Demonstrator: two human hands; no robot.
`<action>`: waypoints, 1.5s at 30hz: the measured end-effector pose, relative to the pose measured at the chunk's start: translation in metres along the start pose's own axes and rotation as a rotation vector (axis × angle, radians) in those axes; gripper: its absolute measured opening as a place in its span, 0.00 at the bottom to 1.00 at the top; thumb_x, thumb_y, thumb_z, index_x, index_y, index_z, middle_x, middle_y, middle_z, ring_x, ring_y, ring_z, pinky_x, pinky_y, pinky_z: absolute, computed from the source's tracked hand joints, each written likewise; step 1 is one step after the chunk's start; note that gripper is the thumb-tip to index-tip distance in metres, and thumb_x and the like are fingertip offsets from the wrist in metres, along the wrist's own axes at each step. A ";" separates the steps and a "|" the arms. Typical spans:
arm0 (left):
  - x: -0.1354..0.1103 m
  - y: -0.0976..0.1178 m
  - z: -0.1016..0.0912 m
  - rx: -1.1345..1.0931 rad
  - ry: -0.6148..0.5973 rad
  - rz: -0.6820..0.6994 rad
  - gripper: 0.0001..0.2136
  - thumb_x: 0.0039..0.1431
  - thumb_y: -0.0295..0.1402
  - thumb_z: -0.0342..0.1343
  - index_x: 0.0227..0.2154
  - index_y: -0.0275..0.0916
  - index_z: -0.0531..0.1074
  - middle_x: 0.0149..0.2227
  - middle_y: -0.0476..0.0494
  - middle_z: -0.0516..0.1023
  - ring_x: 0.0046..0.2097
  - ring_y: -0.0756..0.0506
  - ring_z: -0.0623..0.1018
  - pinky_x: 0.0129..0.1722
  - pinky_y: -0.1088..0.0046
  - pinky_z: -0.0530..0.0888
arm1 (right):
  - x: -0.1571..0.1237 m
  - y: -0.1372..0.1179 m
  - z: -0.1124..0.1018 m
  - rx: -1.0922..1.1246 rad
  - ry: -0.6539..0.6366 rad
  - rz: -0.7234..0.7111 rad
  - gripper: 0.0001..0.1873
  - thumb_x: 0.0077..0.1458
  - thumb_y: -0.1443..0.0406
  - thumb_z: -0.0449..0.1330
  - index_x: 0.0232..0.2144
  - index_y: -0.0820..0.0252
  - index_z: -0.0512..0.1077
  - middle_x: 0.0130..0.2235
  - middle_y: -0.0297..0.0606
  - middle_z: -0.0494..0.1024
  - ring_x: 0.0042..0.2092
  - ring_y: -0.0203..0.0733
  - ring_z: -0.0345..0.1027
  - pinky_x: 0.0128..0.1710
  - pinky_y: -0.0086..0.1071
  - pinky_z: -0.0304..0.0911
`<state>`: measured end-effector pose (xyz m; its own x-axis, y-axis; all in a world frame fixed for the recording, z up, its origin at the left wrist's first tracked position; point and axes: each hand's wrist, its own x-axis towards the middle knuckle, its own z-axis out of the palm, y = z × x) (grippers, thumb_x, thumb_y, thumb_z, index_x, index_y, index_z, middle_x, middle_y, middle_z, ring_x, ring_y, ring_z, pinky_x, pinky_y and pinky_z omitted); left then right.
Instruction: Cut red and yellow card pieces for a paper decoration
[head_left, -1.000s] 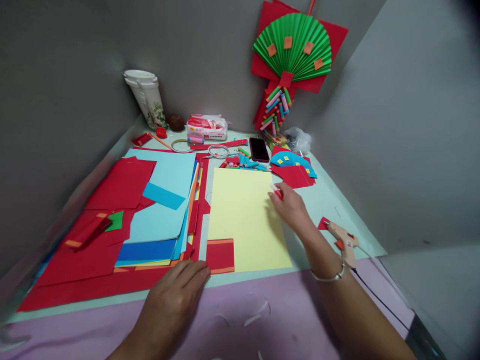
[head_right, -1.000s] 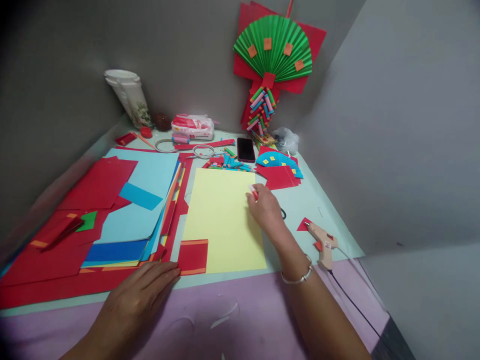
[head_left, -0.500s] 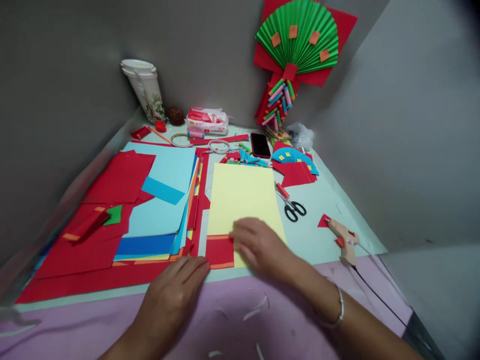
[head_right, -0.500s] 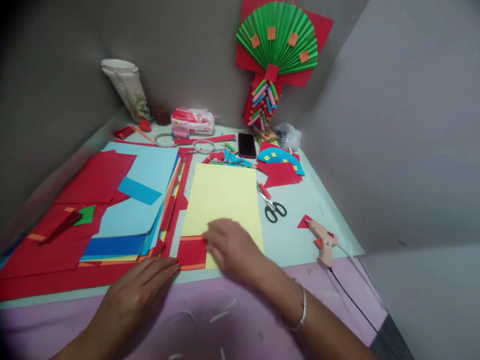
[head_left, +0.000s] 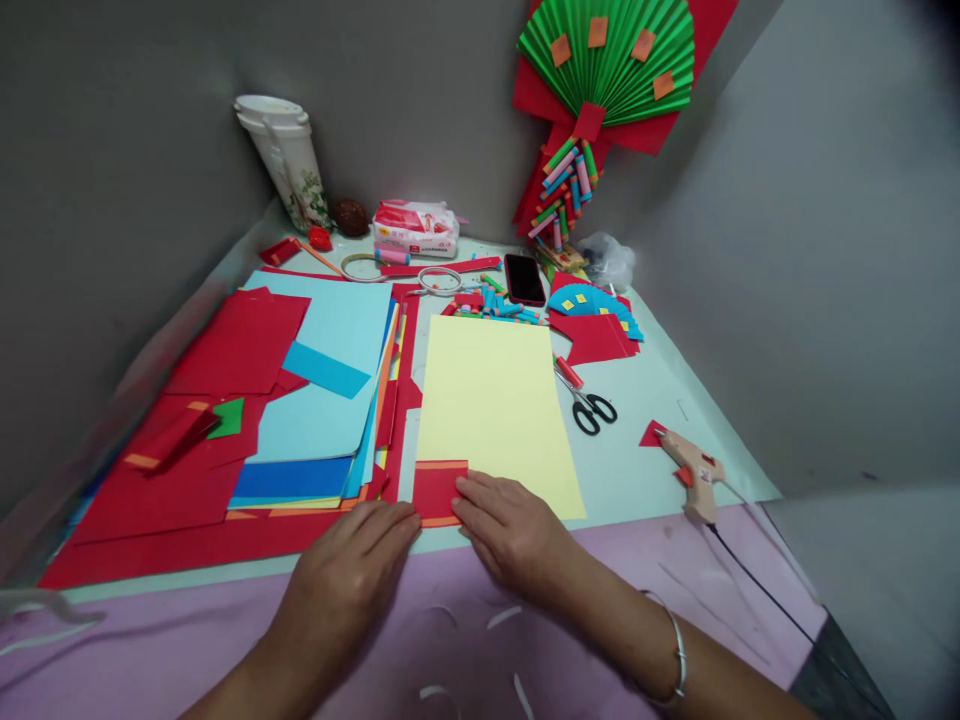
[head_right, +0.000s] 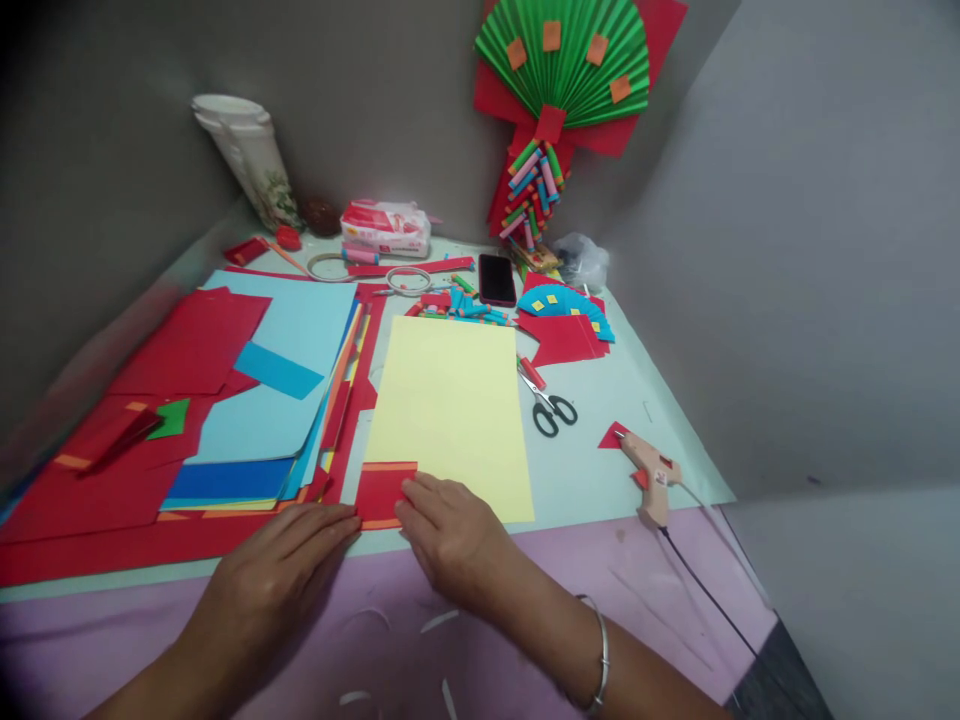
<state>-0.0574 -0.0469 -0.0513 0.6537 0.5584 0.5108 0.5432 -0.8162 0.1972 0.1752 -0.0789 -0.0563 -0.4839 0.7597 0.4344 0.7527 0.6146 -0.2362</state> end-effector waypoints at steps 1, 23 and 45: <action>-0.001 0.000 0.000 -0.003 -0.001 -0.004 0.09 0.63 0.22 0.52 0.43 0.34 0.73 0.41 0.41 0.80 0.42 0.43 0.76 0.46 0.63 0.72 | -0.001 0.000 0.001 -0.011 0.003 -0.004 0.13 0.63 0.70 0.55 0.49 0.67 0.72 0.51 0.50 0.76 0.54 0.52 0.69 0.51 0.44 0.70; -0.003 -0.001 0.003 0.058 -0.045 0.020 0.12 0.62 0.21 0.50 0.45 0.32 0.73 0.51 0.32 0.78 0.53 0.38 0.75 0.52 0.57 0.73 | -0.013 -0.003 0.008 -0.089 -0.007 -0.057 0.17 0.58 0.75 0.57 0.50 0.70 0.71 0.53 0.53 0.75 0.57 0.55 0.67 0.52 0.45 0.69; 0.008 0.008 0.001 0.101 -0.073 0.029 0.16 0.62 0.32 0.55 0.52 0.32 0.72 0.54 0.32 0.77 0.54 0.36 0.77 0.51 0.54 0.75 | -0.035 0.028 -0.026 -0.192 0.030 0.458 0.26 0.64 0.62 0.53 0.62 0.67 0.60 0.63 0.61 0.59 0.66 0.63 0.51 0.58 0.61 0.58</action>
<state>-0.0477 -0.0492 -0.0462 0.7049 0.5468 0.4518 0.5709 -0.8154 0.0961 0.2251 -0.0937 -0.0553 -0.0733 0.9343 0.3489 0.9551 0.1665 -0.2451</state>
